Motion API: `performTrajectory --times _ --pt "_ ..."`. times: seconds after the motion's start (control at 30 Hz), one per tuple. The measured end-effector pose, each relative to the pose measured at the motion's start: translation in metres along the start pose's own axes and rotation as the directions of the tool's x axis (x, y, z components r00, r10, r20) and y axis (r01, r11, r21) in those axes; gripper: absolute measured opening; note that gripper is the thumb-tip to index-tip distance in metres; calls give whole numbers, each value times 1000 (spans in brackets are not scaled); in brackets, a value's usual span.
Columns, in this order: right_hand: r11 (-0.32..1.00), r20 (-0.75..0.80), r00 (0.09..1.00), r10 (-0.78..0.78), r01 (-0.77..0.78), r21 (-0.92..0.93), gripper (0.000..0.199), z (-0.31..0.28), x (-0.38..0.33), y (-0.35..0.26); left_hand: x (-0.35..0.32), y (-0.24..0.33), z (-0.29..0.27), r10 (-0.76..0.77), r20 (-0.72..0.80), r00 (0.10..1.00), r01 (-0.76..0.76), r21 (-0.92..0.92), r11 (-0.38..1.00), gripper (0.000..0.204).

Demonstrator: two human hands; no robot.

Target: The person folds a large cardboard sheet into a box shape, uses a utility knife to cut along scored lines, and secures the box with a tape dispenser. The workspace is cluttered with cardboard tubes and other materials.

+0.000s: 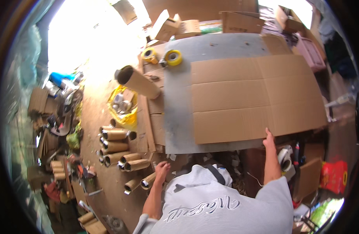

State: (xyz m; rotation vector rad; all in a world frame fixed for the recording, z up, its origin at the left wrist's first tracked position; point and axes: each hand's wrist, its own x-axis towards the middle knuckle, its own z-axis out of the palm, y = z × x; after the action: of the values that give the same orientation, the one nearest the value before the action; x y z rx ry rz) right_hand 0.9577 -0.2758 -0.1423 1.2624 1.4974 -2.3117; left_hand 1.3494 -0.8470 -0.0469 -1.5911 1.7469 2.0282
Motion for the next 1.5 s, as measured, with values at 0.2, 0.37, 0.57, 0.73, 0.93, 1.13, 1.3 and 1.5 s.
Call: performTrajectory --times 0.2,0.37,0.57,0.73,0.93,1.13,1.3,1.5 --pt "996 231 969 86 -84 -19 44 -12 26 25 78 136 51 466 -84 881 -466 23 885 11" --pt "999 351 936 33 -19 -41 42 -2 -32 72 141 244 15 608 -232 759 -644 -128 754 37" --pt "982 140 978 152 -134 -134 34 36 -112 150 163 370 17 663 -340 667 -675 100 731 106" --pt "963 -33 980 195 -198 -182 23 46 -135 139 189 418 34 760 -163 630 -724 232 650 124" --pt "517 -182 945 273 -304 -800 31 42 -161 126 274 406 22 813 107 572 -818 -1 575 88" --pt "682 401 901 164 190 -706 15 185 -214 128 260 425 51 841 178 511 -855 1 519 94" --pt "686 692 706 151 430 -588 33 403 -219 139 292 407 30 915 164 369 -927 138 349 108" --pt "514 902 432 -9 776 -366 96 590 -243 182 271 400 32 846 205 493 -851 -91 518 106"
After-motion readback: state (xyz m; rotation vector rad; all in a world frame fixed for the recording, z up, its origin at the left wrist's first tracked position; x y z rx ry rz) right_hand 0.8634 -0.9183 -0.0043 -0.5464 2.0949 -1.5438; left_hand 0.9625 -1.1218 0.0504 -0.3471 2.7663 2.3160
